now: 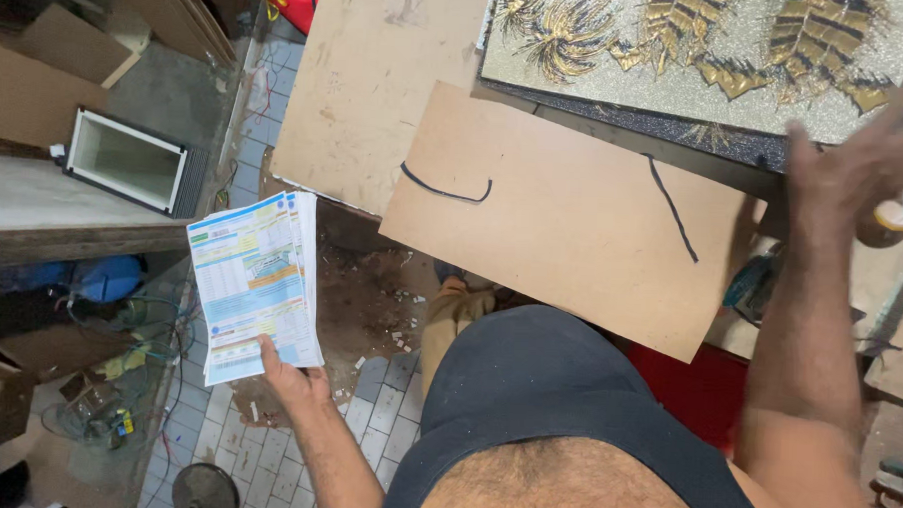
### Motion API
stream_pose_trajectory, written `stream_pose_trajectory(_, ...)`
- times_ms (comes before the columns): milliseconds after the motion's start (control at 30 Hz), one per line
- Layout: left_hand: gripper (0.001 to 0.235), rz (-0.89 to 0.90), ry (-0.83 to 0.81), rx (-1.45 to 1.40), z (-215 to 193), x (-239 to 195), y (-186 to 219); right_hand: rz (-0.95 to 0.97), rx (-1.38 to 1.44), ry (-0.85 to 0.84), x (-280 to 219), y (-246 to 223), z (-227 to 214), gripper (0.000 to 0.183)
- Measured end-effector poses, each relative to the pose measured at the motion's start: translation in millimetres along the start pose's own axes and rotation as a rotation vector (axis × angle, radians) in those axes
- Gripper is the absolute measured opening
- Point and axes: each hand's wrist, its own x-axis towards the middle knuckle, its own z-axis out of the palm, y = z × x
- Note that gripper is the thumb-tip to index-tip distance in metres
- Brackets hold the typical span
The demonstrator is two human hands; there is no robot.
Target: The person repeatedly places printed sheets onto a glittery decorative panel, aligns them, and smooths them down. The person also uses a utility knife to cut a cardboard backing and handles a plastic bag. The person works at a cluttered workbench with multiple panels and tools nearby.
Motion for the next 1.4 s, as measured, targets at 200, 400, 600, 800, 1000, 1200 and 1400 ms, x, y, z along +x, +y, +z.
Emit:
stream_pose_trajectory(200,0.070,-0.009,-0.069,-0.019,32,-10,-2,-0.697,0.239,-0.282,15,-87,-3,0.094)
stream_pose_trajectory(400,0.066,-0.017,-0.012,0.031,65,-37,12,-0.849,0.203,-0.302,29,-93,-20,0.107)
stream_pose_trajectory(600,0.061,-0.015,0.047,0.146,75,-45,17,-0.841,0.166,-0.048,31,-82,3,0.063)
stream_pose_trajectory(800,0.061,-0.026,0.023,0.026,76,-32,17,-0.837,0.308,0.006,-12,-122,-10,0.058)
stream_pose_trajectory(1000,0.061,-0.070,-0.046,-0.060,81,-18,17,-0.659,0.481,-0.273,-77,-167,-35,0.060)
stream_pose_trajectory(1200,0.061,-0.113,-0.080,-0.045,71,11,16,-0.564,0.501,-0.281,-87,-170,-27,0.061)
stream_pose_trajectory(1400,0.061,-0.150,-0.207,-0.117,67,57,16,-0.431,0.343,-0.409,-78,-191,-43,0.071)
